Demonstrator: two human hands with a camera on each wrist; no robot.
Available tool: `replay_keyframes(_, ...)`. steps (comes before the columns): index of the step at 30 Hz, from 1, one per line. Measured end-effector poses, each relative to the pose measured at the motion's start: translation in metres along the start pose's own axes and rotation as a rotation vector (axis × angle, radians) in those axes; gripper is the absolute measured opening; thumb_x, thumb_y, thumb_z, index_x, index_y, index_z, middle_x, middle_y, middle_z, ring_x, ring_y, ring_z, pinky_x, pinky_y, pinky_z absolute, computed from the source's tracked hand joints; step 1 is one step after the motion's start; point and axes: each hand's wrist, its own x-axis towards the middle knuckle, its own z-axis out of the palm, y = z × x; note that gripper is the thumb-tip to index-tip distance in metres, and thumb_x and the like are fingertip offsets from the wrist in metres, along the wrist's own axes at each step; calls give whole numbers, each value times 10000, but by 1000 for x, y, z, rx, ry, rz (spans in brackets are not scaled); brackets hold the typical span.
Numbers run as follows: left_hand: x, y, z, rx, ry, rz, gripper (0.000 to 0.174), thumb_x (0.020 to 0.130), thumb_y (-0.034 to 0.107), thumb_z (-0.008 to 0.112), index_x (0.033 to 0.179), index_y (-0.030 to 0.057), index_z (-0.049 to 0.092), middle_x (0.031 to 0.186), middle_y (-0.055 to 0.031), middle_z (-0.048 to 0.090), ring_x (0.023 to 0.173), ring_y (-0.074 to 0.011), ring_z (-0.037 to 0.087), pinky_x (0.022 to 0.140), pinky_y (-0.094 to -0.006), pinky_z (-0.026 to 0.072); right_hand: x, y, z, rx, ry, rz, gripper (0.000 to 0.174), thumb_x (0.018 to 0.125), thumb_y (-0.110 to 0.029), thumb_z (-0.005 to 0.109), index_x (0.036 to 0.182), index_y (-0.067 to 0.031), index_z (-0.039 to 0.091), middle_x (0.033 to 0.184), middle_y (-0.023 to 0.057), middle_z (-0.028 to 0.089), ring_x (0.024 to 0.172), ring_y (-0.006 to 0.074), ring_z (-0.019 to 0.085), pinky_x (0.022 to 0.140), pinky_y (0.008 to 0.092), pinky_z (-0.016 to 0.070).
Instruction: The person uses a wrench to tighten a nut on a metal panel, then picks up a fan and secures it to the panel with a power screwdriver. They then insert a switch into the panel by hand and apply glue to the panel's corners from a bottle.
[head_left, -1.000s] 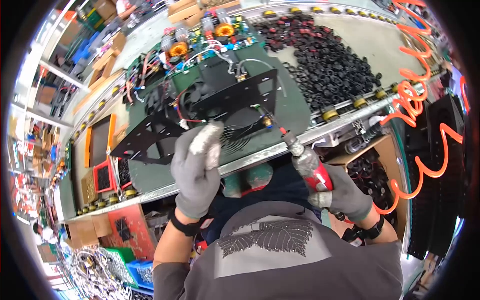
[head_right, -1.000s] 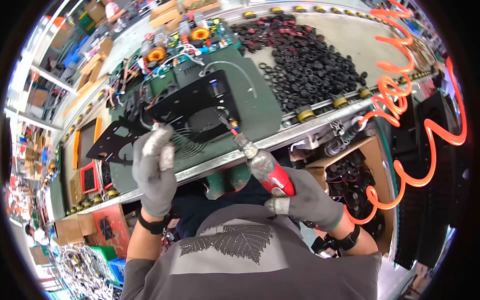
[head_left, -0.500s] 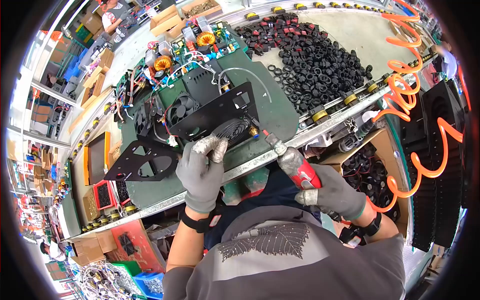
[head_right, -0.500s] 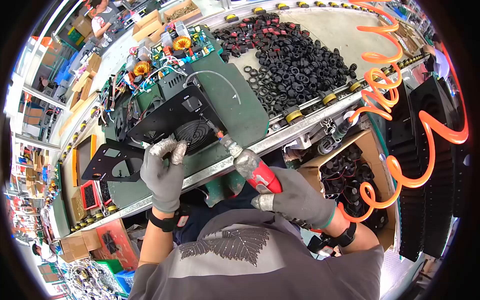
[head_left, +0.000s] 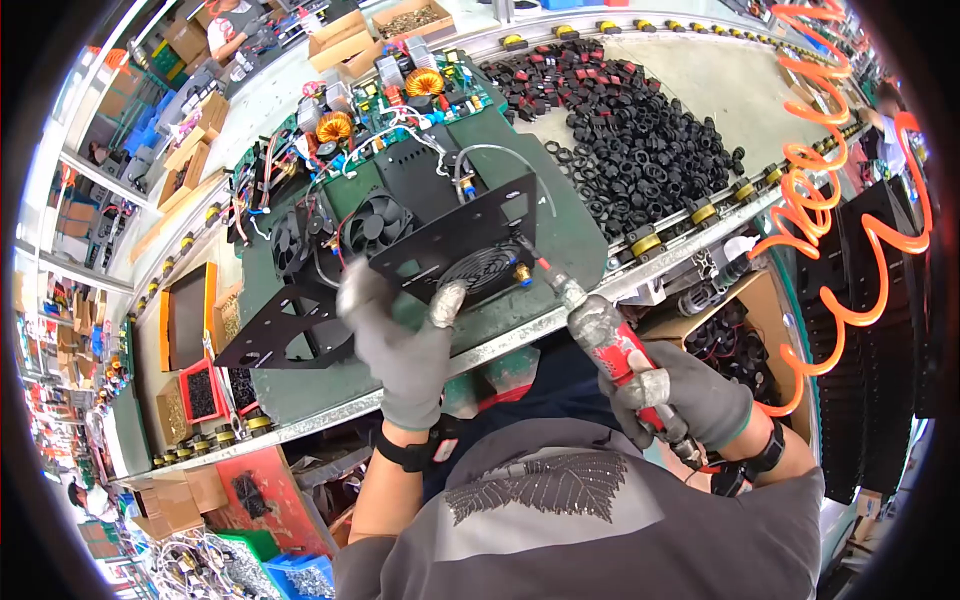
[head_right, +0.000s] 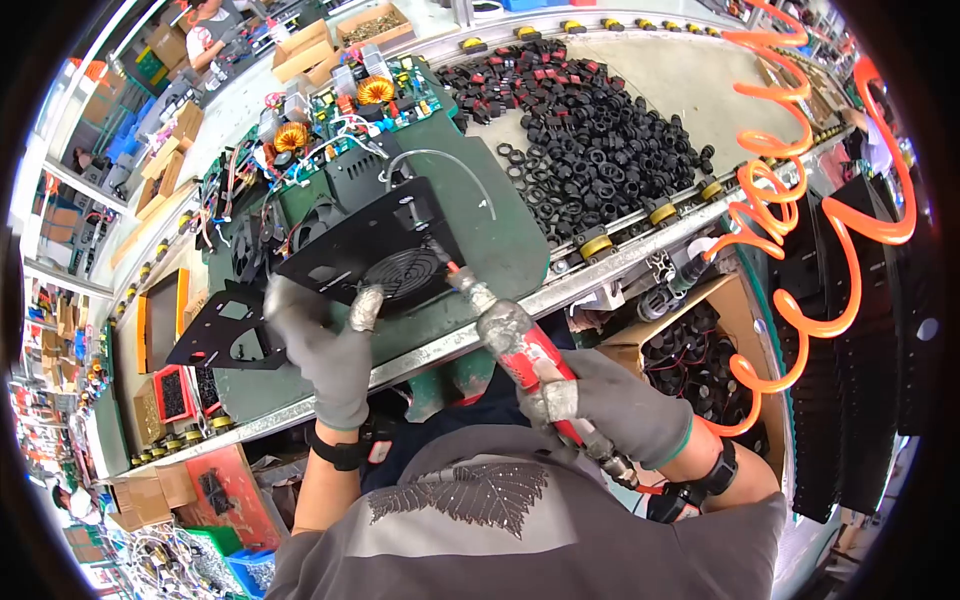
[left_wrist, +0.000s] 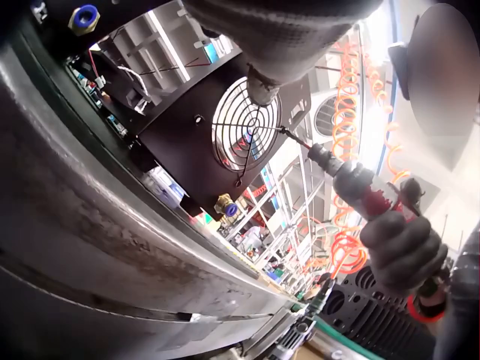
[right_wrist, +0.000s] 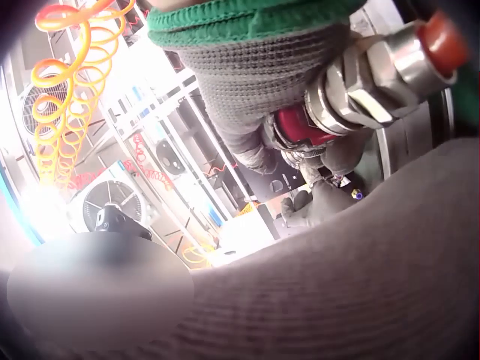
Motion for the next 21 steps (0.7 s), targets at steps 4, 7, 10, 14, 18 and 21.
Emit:
replay_keyframes(4,8,18,2,-27,-339,-95,391,782,218,837,1056,29,633,873,-108,684,739,-230,674,698,-337,542,-13,-8,-7,-83,93,-23,325,818,-328,681,906,-35,570,711,28,562,576,139,578,503,268,435)
replay_keyframes(7,8,23,5,-41,-515,-141,486,739,220,865,1117,13,640,883,-77,669,790,-146,618,735,-296,508,-18,-19,-6,-133,250,46,329,777,-251,680,963,-2,572,691,73,590,542,154,581,503,274,463)
replay_keyframes(10,38,0,-11,-640,-800,-512,408,850,318,754,1092,10,639,900,-36,670,778,-123,624,706,-275,493,-13,-19,-12,-207,288,59,334,738,-242,677,944,-1,571,658,96,596,525,177,583,497,284,469)
replay_keyframes(14,81,-9,14,-408,-745,-777,336,961,337,592,1088,29,632,955,-54,646,841,-173,619,738,-330,500,-14,-22,-20,-183,217,82,297,779,-199,680,984,-26,552,752,41,581,581,131,574,534,267,476)
replay_keyframes(18,77,-49,48,689,-567,-1,297,903,223,604,1132,35,621,1079,-109,651,948,-253,631,749,-400,507,-12,-21,-24,-182,206,91,306,776,-199,692,985,-25,551,745,40,585,605,136,597,536,267,479)
replay_keyframes(21,81,-72,50,1029,-283,16,338,840,127,598,1165,34,601,1088,-144,641,1001,-311,628,810,-479,488,-8,-24,-25,-180,195,92,310,773,-181,696,996,-26,547,738,37,579,599,137,600,533,263,477)
